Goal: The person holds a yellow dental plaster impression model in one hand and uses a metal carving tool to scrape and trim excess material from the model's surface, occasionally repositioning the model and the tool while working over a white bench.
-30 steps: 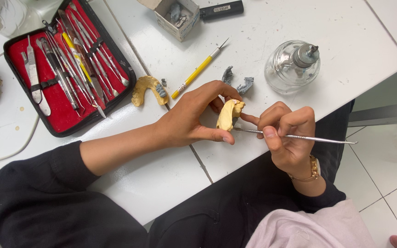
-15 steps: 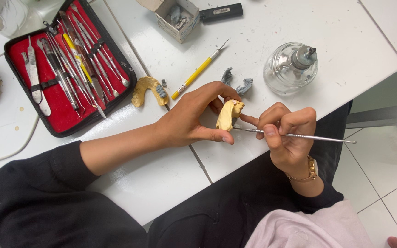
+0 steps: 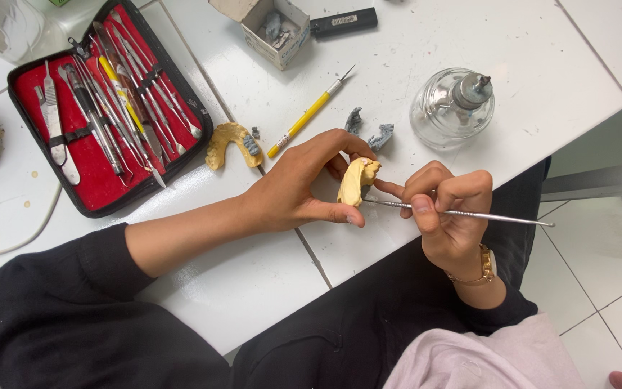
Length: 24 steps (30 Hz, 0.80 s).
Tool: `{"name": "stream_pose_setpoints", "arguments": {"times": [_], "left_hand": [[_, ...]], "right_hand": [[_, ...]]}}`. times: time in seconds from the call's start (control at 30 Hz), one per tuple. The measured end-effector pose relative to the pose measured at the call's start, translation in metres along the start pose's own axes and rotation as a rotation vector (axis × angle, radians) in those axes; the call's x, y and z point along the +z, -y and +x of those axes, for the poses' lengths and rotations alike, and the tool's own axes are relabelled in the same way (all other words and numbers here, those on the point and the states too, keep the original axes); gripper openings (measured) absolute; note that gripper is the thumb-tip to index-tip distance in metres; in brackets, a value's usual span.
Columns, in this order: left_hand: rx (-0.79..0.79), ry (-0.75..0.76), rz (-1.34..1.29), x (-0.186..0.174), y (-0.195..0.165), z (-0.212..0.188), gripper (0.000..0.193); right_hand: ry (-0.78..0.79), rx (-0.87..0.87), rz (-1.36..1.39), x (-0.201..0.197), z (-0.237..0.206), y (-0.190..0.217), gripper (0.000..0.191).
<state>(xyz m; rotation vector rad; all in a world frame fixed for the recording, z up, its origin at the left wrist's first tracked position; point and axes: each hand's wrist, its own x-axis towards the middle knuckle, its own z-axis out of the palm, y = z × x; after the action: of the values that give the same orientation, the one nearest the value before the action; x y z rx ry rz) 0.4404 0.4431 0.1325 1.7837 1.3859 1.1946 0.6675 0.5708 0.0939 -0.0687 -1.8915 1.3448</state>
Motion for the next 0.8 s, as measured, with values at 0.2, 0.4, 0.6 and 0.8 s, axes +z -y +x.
{"name": "stream_pose_setpoints", "arguments": {"times": [0.2, 0.4, 0.6, 0.8], "left_hand": [[-0.01, 0.0, -0.006, -0.0009, -0.0012, -0.0001, 0.079], [-0.008, -0.002, -0.007, -0.0008, -0.0016, 0.0016, 0.079], [-0.01, -0.002, -0.02, -0.0019, -0.0019, 0.0021, 0.079], [-0.008, -0.002, -0.022, -0.001, -0.0015, 0.0021, 0.077]], "right_hand": [[0.002, 0.005, 0.027, 0.0008, 0.0, 0.0006, 0.024], [0.022, 0.001, 0.001, -0.0005, 0.0009, -0.0001, 0.025], [0.029, -0.001, 0.033, 0.0004, 0.0016, 0.0022, 0.025], [0.04, -0.007, 0.029, -0.0007, 0.0008, 0.0021, 0.025]]}}
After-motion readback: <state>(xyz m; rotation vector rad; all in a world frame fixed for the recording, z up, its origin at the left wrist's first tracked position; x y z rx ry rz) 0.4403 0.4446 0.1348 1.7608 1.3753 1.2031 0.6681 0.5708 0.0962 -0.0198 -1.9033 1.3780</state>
